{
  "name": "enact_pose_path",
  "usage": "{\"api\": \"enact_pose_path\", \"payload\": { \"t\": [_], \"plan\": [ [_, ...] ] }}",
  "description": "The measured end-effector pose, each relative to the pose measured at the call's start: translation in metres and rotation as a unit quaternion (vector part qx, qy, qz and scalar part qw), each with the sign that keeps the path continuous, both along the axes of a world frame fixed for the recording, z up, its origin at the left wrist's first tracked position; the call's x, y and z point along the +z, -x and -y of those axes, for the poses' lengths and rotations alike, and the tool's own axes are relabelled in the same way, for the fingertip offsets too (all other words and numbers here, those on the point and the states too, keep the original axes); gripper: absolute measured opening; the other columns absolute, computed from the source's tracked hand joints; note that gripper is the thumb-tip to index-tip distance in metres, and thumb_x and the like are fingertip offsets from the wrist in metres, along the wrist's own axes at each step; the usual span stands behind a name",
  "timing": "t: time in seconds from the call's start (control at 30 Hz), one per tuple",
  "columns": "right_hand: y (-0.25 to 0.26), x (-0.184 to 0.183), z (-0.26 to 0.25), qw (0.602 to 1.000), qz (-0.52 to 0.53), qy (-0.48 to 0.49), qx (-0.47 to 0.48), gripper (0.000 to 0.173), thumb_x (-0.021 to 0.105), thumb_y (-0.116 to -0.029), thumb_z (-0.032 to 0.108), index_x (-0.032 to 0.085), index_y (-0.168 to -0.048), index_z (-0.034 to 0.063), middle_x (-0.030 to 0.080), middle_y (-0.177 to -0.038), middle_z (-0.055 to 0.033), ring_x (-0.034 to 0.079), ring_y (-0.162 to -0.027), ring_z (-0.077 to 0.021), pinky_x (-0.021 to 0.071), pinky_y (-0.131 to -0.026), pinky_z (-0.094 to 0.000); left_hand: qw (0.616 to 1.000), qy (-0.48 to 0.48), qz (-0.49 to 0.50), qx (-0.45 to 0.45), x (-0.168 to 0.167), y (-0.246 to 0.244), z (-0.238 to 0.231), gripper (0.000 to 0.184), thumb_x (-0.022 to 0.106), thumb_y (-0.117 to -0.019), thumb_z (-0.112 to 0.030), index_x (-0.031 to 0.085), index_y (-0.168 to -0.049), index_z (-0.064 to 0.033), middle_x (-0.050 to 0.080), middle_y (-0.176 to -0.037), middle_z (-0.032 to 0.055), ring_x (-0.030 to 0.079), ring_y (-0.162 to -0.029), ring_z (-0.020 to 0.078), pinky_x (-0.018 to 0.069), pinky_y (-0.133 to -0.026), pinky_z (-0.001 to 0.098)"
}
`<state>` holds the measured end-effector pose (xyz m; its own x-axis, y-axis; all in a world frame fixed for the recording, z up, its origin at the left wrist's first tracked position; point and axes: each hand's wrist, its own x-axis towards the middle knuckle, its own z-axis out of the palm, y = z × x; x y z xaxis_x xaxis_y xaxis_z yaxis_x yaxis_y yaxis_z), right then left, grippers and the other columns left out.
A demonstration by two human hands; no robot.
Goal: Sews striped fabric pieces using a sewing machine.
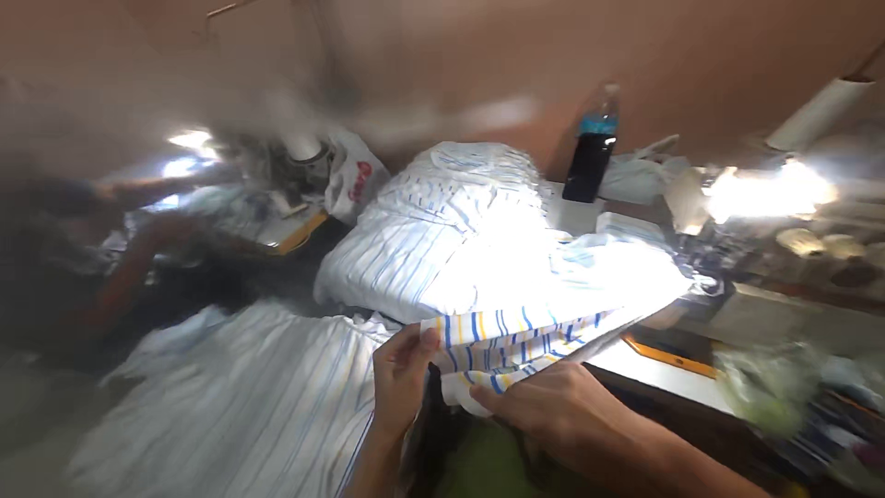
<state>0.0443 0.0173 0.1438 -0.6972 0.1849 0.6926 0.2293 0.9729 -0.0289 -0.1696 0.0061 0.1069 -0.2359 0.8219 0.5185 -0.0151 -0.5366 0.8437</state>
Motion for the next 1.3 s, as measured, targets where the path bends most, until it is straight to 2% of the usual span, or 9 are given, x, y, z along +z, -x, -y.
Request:
{"api": "enact_pose_path", "payload": {
  "t": [0.13,0.23,0.37,0.53,0.83,0.9,1.03,1.17,1.3],
  "plan": [
    [0.016,-0.004,-0.01,0.994,-0.027,-0.086,-0.061,0.022,0.053,-0.097,0.009,0.068,-0.082,0.0092,0.056,-0.059,-0.0008,0.053,-0.049,-0.0143,0.0422,-0.045,-0.0257,0.998,-0.023,-0.063,0.017,-0.009,0.005,0.002,0.017,0.059,-0.1016,-0.019,0.076,-0.099,-0.0186,0.072,-0.096,-0.0189,0.066,-0.091,-0.008,0.0553,-0.084,0.0152],
    [0.025,0.0,-0.006,0.989,-0.041,-0.091,-0.111,0.021,0.056,-0.0961,0.016,0.066,-0.078,0.0138,0.057,-0.066,-0.0016,0.054,-0.057,-0.016,0.0416,-0.051,-0.0267,0.995,-0.041,-0.088,0.029,-0.017,0.009,0.001,0.014,0.064,-0.0987,-0.023,0.077,-0.097,-0.0176,0.071,-0.102,-0.0147,0.063,-0.097,-0.0068,0.0539,-0.086,0.0144],
    [0.038,0.002,-0.005,0.988,-0.039,-0.035,-0.149,0.016,0.058,-0.0946,0.022,0.07,-0.084,0.0211,0.065,-0.089,-0.0026,0.06,-0.083,-0.0189,0.0452,-0.074,-0.0317,0.998,-0.045,-0.05,0.012,-0.023,0.009,0.003,0.008,0.071,-0.0941,-0.029,0.078,-0.098,-0.0268,0.073,-0.102,-0.016,0.065,-0.103,-0.0025,0.0536,-0.091,0.0171],
    [0.047,-0.004,-0.012,0.983,-0.086,0.107,-0.122,0.026,0.057,-0.0971,0.027,0.074,-0.085,0.011,0.07,-0.075,-0.0025,0.067,-0.07,-0.0158,0.0504,-0.063,-0.0283,0.995,-0.059,-0.076,-0.013,-0.028,0.004,0.01,0.013,0.063,-0.0999,-0.028,0.075,-0.103,-0.024,0.071,-0.112,-0.0142,0.062,-0.113,-0.0012,0.0508,-0.096,0.0176],
    [0.046,-0.004,-0.007,0.97,-0.131,0.117,-0.166,0.027,0.057,-0.0961,0.028,0.071,-0.08,0.0113,0.063,-0.066,-0.0014,0.06,-0.061,-0.0134,0.0454,-0.056,-0.0254,0.989,-0.109,-0.091,-0.031,-0.025,-0.002,0.015,0.02,0.06,-0.1022,-0.037,0.075,-0.11,-0.0248,0.069,-0.12,-0.0115,0.058,-0.124,0.005,0.0475,-0.103,0.0224],
    [0.047,-0.003,-0.008,0.971,-0.146,0.113,-0.153,0.026,0.059,-0.0965,0.028,0.071,-0.081,0.0118,0.065,-0.074,-0.0031,0.063,-0.069,-0.0148,0.049,-0.061,-0.0256,0.989,-0.105,-0.101,0.009,-0.018,-0.006,0.019,0.014,0.065,-0.0999,-0.034,0.075,-0.106,-0.0261,0.07,-0.117,-0.0131,0.061,-0.119,0.0036,0.0508,-0.1,0.0214],
    [0.035,0.015,-0.017,0.971,-0.135,0.115,-0.159,0.026,0.065,-0.0949,0.032,0.075,-0.083,0.0115,0.071,-0.112,-0.0108,0.066,-0.097,-0.0251,0.0539,-0.077,-0.0364,0.996,-0.029,-0.043,0.068,0.011,-0.029,0.024,0.017,0.061,-0.101,-0.023,0.074,-0.1,-0.0334,0.071,-0.101,-0.0254,0.065,-0.094,-0.0095,0.0543,-0.083,0.0134],
    [-0.016,0.033,-0.035,0.964,-0.144,0.116,-0.19,0.025,0.068,-0.0923,0.031,0.073,-0.08,0.0103,0.072,-0.086,-0.0035,0.064,-0.091,-0.0263,0.0466,-0.079,-0.0414,0.991,-0.08,0.005,0.111,0.045,-0.052,0.007,0.021,0.049,-0.105,-0.011,0.063,-0.106,-0.0258,0.067,-0.096,-0.0275,0.063,-0.087,-0.0123,0.0529,-0.078,0.0104],
    [-0.098,0.021,-0.043,0.931,-0.175,0.117,-0.299,0.018,0.067,-0.0905,0.029,0.078,-0.089,0.016,0.074,-0.093,0.0024,0.063,-0.097,-0.019,0.0463,-0.087,-0.0379,0.96,-0.228,-0.048,0.152,0.077,-0.064,-0.026,0.019,0.045,-0.1083,-0.018,0.061,-0.11,-0.0277,0.063,-0.099,-0.0269,0.059,-0.088,-0.0145,0.049,-0.075,0.0062]
  ]
}}
